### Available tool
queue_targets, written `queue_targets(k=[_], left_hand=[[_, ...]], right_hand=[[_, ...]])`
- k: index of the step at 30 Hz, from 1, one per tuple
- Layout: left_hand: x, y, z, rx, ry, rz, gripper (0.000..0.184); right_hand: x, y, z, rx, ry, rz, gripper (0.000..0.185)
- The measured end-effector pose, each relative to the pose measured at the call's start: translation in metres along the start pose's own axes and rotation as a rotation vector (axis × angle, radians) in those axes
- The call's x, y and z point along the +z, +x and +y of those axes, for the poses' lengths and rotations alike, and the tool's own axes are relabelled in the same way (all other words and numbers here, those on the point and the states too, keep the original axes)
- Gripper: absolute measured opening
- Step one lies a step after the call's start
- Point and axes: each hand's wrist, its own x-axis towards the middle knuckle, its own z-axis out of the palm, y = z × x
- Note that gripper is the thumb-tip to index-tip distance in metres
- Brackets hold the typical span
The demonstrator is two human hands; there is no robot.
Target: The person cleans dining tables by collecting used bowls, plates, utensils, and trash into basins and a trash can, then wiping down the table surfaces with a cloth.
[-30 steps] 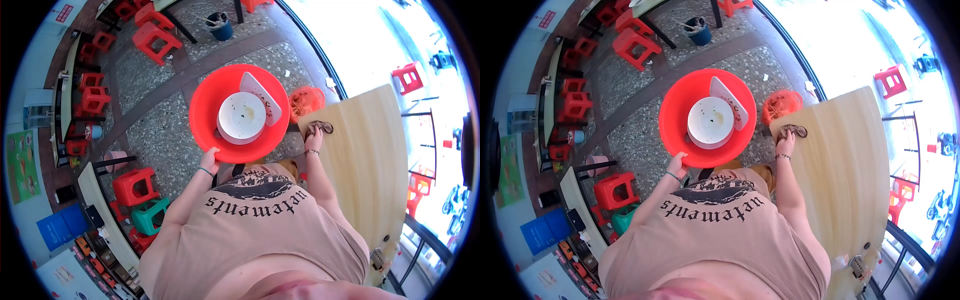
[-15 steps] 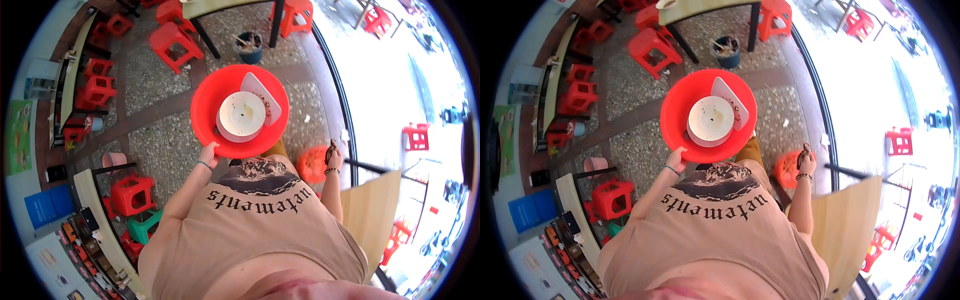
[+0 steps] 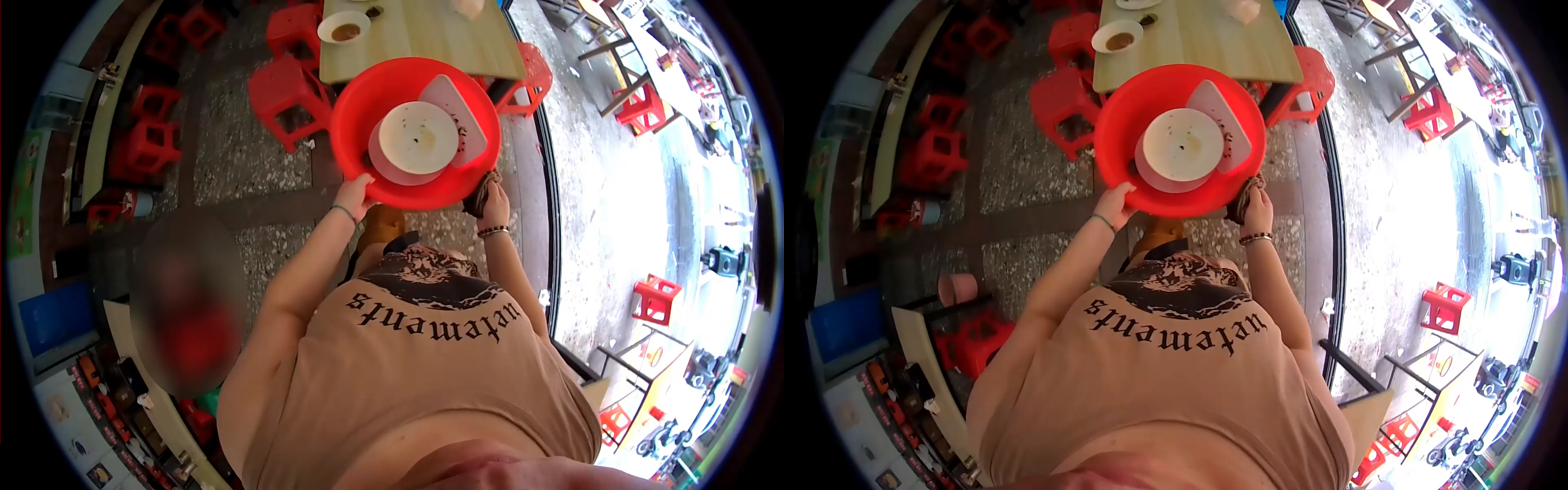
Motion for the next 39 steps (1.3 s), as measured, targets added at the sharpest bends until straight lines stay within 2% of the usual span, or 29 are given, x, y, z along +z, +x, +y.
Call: queue_targets(k=[3,4,5,8,10,12,14,15,17,18,20,21,22,23,25,26,27,29,31,33,35,39], left_hand=[[0.029,0.059,0.054,0.037,0.166,-0.014,0.031],[0.045,0.096,0.067,0.054,0.196,-0.046,0.027],[0.062,0.114,0.091,0.078,0.295,0.027,0.026],[0.082,0.193,0.124,-0.014,0.351,-0.011,0.027],[0.091,0.226,0.141,-0.081,0.426,-0.006,0.026],[0.109,0.261,0.165,-0.029,0.442,-0.061,0.026],[0.117,0.269,0.177,0.051,0.457,-0.151,0.025],[0.119,0.27,0.182,0.117,0.426,-0.176,0.035],[0.128,0.233,0.228,0.002,0.816,-0.212,0.046],[0.122,0.237,0.232,-0.001,0.795,-0.189,0.046],[0.106,0.245,0.242,-0.065,0.54,-0.219,0.057],[0.093,0.24,0.252,-0.065,0.521,-0.205,0.057],[0.078,0.229,0.266,-0.014,0.476,-0.28,0.057],[0.061,0.224,0.279,0.041,0.435,-0.351,0.058],[0.022,0.208,0.312,0.08,0.381,-0.374,0.055],[0.0,0.202,0.325,0.099,0.337,-0.41,0.052],[-0.02,0.194,0.338,0.085,0.338,-0.415,0.052],[-0.06,0.185,0.368,0.138,0.328,-0.393,0.048],[-0.104,0.182,0.391,0.2,0.287,-0.396,0.042],[-0.157,0.181,0.421,0.329,0.268,-0.42,0.039],[-0.239,0.162,0.462,0.366,0.244,-0.253,0.038],[-0.334,0.136,0.505,0.381,0.166,-0.001,0.033]], right_hand=[[0.042,0.041,0.007,0.007,0.009,0.058,0.018],[0.04,0.078,0.013,0.026,-0.047,0.048,0.016],[0.056,0.105,0.015,0.026,-0.056,0.043,0.016],[0.087,0.147,0.013,0.075,-0.142,0.192,0.015],[0.101,0.168,0.017,0.076,-0.107,0.181,0.013],[0.113,0.211,0.019,0.051,-0.103,0.198,0.014],[0.126,0.236,0.016,0.052,-0.154,0.216,0.014],[0.136,0.247,0.019,0.045,-0.175,0.241,0.015],[0.142,0.265,0.032,0.063,-0.157,0.185,0.016],[0.149,0.266,0.032,0.057,-0.182,0.157,0.016],[0.155,0.267,0.032,0.062,-0.227,0.114,0.017],[0.147,0.265,0.032,0.144,-0.421,0.119,0.017],[0.143,0.259,0.032,0.221,-0.614,0.126,0.019],[0.152,0.251,0.031,0.229,-0.626,0.113,0.019],[0.198,0.222,0.028,0.192,-1.164,-0.169,0.023],[0.205,0.225,0.048,0.198,-1.021,-0.272,0.029],[0.213,0.226,0.069,0.206,-1.021,-0.258,0.029],[0.281,0.229,0.115,-0.136,-1.303,-0.346,0.033],[0.367,0.223,0.153,-0.185,-1.367,-0.307,0.035],[0.395,0.261,0.22,-0.074,-1.39,-0.26,0.036],[0.444,0.274,0.275,-0.258,-1.608,-0.126,0.036],[0.464,0.301,0.318,0.023,-1.785,0.03,0.037]])
